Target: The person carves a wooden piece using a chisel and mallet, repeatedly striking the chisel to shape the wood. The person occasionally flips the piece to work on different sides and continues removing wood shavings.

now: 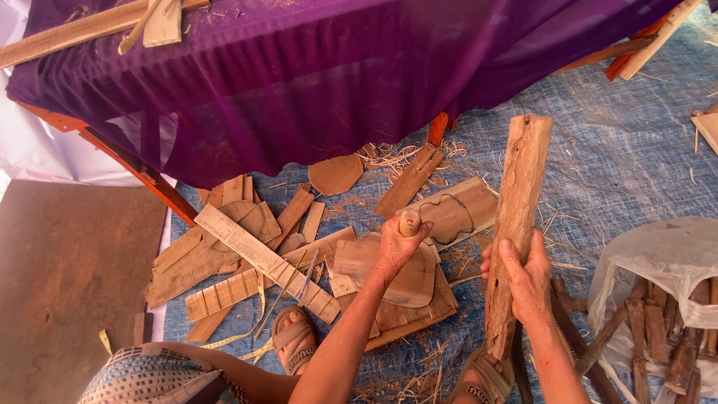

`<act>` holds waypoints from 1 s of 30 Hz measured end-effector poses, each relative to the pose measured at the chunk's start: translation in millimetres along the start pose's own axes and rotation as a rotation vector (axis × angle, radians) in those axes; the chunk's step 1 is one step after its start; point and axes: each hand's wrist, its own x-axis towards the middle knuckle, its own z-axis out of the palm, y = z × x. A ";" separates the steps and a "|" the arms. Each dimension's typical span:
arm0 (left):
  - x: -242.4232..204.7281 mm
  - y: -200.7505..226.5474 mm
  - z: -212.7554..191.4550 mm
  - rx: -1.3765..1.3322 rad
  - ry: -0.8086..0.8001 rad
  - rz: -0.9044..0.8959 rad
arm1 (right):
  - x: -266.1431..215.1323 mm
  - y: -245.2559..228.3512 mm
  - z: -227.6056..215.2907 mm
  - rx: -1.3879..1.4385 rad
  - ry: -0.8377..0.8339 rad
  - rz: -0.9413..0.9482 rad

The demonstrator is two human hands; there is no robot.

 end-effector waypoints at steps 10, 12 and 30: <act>2.8 -2.1 0.0 0.000 -0.026 -0.015 | -0.4 8.0 0.6 0.017 0.008 0.017; 3.6 5.5 -1.0 -0.003 -0.030 -0.023 | -0.1 7.3 1.8 0.006 0.011 0.016; 3.3 -1.0 -1.3 0.009 -0.048 -0.022 | -2.3 5.7 6.2 -0.022 0.006 0.070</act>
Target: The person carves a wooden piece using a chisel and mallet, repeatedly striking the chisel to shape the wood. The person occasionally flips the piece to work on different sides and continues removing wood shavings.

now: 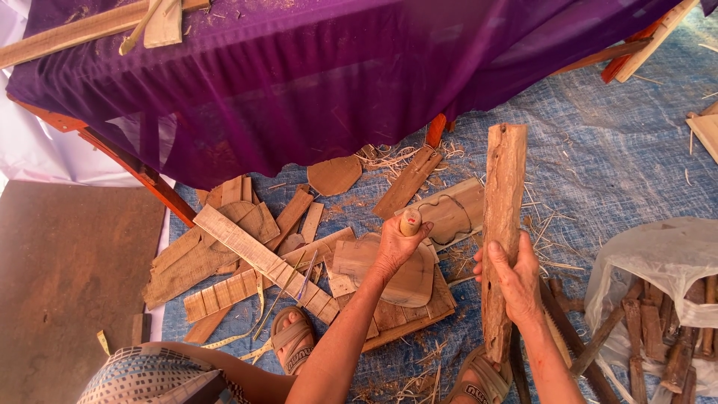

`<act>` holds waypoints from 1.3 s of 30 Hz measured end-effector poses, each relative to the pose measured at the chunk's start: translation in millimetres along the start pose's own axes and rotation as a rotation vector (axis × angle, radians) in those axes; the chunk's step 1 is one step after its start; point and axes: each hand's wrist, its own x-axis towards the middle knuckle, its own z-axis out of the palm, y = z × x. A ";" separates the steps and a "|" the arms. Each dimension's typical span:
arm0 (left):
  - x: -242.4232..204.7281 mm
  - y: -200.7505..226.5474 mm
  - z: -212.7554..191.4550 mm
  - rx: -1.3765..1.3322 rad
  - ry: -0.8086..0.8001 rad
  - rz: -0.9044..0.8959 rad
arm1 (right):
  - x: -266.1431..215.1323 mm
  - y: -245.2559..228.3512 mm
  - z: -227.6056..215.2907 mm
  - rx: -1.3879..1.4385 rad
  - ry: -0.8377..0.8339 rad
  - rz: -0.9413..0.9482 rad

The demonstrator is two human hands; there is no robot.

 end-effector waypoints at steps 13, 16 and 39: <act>0.0 -0.3 0.6 0.008 0.003 -0.031 | -3.2 -1.9 4.8 -0.051 0.018 0.093; -0.5 -2.6 0.6 -0.001 -0.014 -0.064 | -2.1 11.7 3.9 -0.079 0.013 0.118; -2.1 -7.8 -4.0 0.009 -0.001 -0.011 | -18.2 169.5 -67.2 -0.413 0.127 0.572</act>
